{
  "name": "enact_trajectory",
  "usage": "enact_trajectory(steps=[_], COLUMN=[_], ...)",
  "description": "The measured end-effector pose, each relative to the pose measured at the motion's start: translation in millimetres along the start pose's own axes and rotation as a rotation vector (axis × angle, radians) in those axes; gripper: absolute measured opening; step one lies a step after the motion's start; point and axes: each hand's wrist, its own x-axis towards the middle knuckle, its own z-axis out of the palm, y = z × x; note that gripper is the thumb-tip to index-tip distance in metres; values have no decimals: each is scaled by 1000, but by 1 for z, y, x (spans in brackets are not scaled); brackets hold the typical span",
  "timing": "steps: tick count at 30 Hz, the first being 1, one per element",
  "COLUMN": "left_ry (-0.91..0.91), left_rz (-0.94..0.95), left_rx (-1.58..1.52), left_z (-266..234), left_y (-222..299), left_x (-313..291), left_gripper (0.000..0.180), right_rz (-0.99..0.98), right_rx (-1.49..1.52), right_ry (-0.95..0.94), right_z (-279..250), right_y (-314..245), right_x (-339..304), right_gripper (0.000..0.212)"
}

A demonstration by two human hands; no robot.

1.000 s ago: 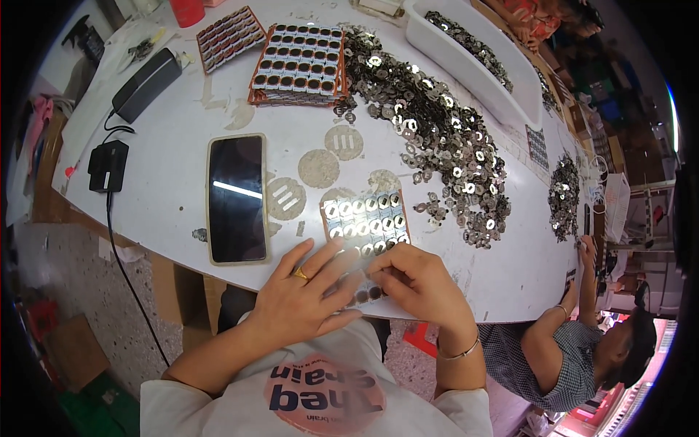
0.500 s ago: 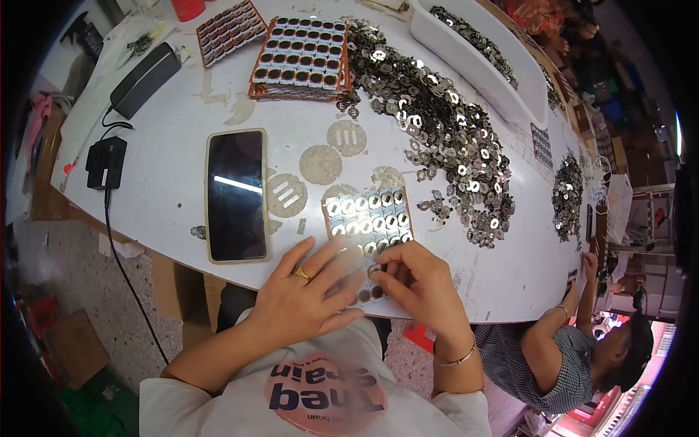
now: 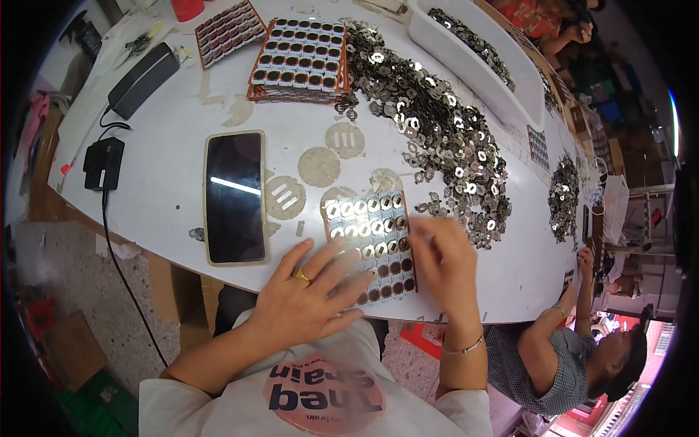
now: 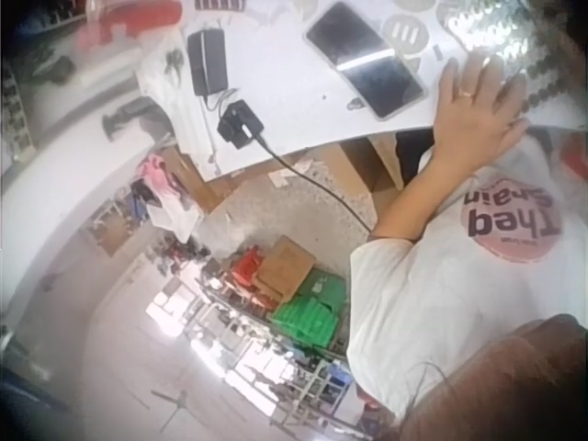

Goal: The person places metal washers into a grid tray by hand.

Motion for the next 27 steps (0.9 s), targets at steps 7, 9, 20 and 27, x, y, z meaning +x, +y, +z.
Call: enact_trajectory(steps=[7,9,20,27], left_ry=[-15,-5,-9,-17], left_rz=[-22,-11,-7,-1], left_rx=[-26,-9,-24,-8], left_z=[2,1,-3,-2], left_y=[0,-1,1,1], left_x=[-3,-1,2,3], left_gripper=[52,51,42,41], right_rz=[-299,-56,18,32], right_rx=[-395,-20,283,301], right_ry=[293,125,-167,-196], right_z=[-10,-14,-1,7], right_y=[31,23,-9,1], right_x=[29,18,-12,-15], right_gripper=[14,14,21,23])
